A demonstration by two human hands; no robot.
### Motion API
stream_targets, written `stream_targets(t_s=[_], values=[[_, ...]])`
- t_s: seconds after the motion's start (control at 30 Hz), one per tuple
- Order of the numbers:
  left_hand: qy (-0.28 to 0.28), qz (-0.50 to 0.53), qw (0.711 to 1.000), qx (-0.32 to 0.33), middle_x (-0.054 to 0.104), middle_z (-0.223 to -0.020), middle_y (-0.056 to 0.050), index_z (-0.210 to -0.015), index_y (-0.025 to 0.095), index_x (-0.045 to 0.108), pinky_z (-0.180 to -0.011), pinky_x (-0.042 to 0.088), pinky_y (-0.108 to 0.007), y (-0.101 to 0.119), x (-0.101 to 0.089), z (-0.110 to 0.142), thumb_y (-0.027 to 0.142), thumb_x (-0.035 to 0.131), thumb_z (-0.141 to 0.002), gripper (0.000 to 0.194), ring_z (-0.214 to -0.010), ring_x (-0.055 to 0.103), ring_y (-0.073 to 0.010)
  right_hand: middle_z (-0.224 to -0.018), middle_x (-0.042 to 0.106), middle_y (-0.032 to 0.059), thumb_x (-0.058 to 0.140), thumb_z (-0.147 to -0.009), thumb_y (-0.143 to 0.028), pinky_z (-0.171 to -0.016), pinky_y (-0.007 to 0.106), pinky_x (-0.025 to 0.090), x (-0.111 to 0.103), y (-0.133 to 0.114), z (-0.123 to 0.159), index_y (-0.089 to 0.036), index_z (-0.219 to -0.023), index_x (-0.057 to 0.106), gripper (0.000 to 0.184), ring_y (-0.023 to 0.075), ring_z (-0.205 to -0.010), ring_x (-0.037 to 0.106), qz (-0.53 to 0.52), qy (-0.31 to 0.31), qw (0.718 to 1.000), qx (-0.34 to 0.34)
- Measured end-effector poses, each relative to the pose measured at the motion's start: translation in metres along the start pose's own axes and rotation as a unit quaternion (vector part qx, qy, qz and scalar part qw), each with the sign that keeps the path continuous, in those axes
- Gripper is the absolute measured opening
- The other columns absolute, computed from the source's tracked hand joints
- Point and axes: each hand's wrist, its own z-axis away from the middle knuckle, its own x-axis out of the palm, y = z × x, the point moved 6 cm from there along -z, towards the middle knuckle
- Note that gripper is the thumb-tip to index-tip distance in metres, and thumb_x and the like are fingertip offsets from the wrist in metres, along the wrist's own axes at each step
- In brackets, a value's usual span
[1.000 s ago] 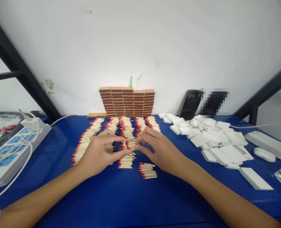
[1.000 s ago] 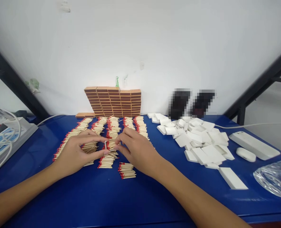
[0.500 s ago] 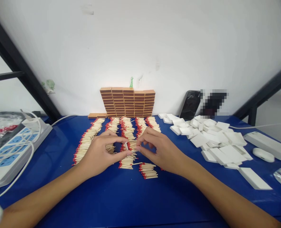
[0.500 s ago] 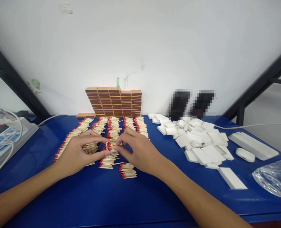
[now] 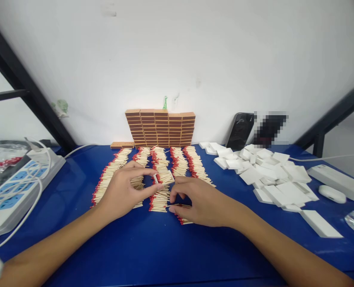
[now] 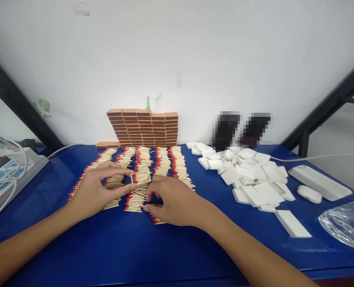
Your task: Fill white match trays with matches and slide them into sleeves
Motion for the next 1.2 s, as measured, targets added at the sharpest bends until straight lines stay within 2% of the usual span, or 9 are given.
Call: stream_targets(t_s=[0.13, 0.3, 0.5, 0.7, 0.8, 0.97, 1.1, 1.2], values=[[0.004, 0.0, 1.0, 0.013, 0.074, -0.095, -0.003, -0.102, 0.028, 0.08, -0.081, 0.055, -0.033, 0.001, 0.001, 0.0, 0.048, 0.084, -0.08, 0.03, -0.087, 0.067, -0.019, -0.092, 0.062, 0.0013, 0.074, -0.087, -0.017, -0.067, 0.026, 0.04, 0.009, 0.001, -0.001, -0.019, -0.088, 0.073, 0.002, 0.0126, -0.077, 0.056, -0.006, -0.018, 1.0, 0.002], [0.001, 0.0, 1.0, 0.009, 0.074, -0.095, -0.003, -0.104, 0.028, 0.08, -0.081, 0.056, -0.034, 0.0, 0.002, 0.0, 0.047, 0.084, -0.08, 0.03, -0.086, 0.067, -0.0191, -0.086, 0.06, 0.0009, 0.069, -0.09, -0.011, -0.066, 0.027, 0.04, 0.007, 0.0, -0.004, -0.018, -0.087, 0.071, 0.008, 0.0124, -0.072, 0.054, 0.015, -0.018, 0.999, -0.023], [0.002, -0.002, 1.0, 0.011, 0.075, -0.093, -0.004, -0.103, 0.027, 0.081, -0.08, 0.056, -0.034, 0.0, 0.001, -0.001, 0.048, 0.084, -0.08, 0.031, -0.086, 0.067, -0.0195, -0.089, 0.063, 0.0013, 0.072, -0.093, -0.016, -0.065, 0.027, 0.041, 0.009, 0.003, -0.004, -0.019, -0.09, 0.07, 0.005, 0.0133, -0.074, 0.056, 0.02, -0.033, 0.999, -0.015], [-0.002, -0.006, 1.0, 0.008, 0.075, -0.095, -0.003, -0.104, 0.028, 0.08, -0.082, 0.055, -0.033, -0.001, 0.001, -0.001, 0.048, 0.084, -0.081, 0.031, -0.087, 0.067, -0.0195, -0.099, 0.063, 0.0035, 0.063, -0.101, -0.02, -0.071, 0.029, 0.046, 0.008, 0.001, -0.002, -0.018, -0.092, 0.064, 0.01, 0.0152, -0.082, 0.06, 0.035, -0.062, 0.997, -0.014], [0.001, -0.013, 1.0, 0.008, 0.074, -0.095, -0.003, -0.106, 0.028, 0.08, -0.081, 0.054, -0.033, -0.002, 0.001, 0.0, 0.047, 0.083, -0.081, 0.031, -0.087, 0.067, -0.0194, -0.1, 0.063, 0.0036, 0.059, -0.104, -0.023, -0.072, 0.029, 0.046, -0.004, 0.002, -0.002, -0.019, -0.092, 0.061, 0.013, 0.0158, -0.082, 0.06, 0.04, -0.025, 0.999, -0.01], [-0.016, -0.003, 1.0, 0.022, 0.073, -0.094, -0.003, -0.105, 0.027, 0.08, -0.081, 0.055, -0.033, 0.002, 0.003, 0.001, 0.047, 0.083, -0.082, 0.031, -0.087, 0.066, -0.019, -0.102, 0.062, 0.0053, 0.056, -0.105, -0.021, -0.074, 0.03, 0.046, -0.019, 0.0, -0.003, -0.019, -0.097, 0.059, 0.008, 0.0178, -0.087, 0.06, 0.079, 0.1, 0.991, -0.043], [-0.03, 0.02, 0.999, 0.023, 0.073, -0.096, -0.004, -0.107, 0.028, 0.08, -0.083, 0.055, -0.033, 0.007, 0.004, 0.002, 0.047, 0.083, -0.081, 0.032, -0.089, 0.067, -0.019, -0.101, 0.063, 0.0072, 0.056, -0.105, -0.022, -0.074, 0.032, 0.048, -0.01, 0.001, -0.006, -0.018, -0.1, 0.06, 0.008, 0.0196, -0.088, 0.062, 0.135, 0.116, 0.982, -0.065], [-0.035, 0.026, 0.999, 0.027, 0.073, -0.095, -0.004, -0.107, 0.029, 0.08, -0.081, 0.055, -0.033, 0.01, 0.005, 0.002, 0.047, 0.084, -0.081, 0.033, -0.089, 0.067, -0.0194, -0.1, 0.063, 0.0072, 0.058, -0.104, -0.021, -0.073, 0.032, 0.048, -0.006, 0.001, -0.007, -0.017, -0.099, 0.062, 0.007, 0.0194, -0.087, 0.062, 0.137, 0.122, 0.98, -0.078]])
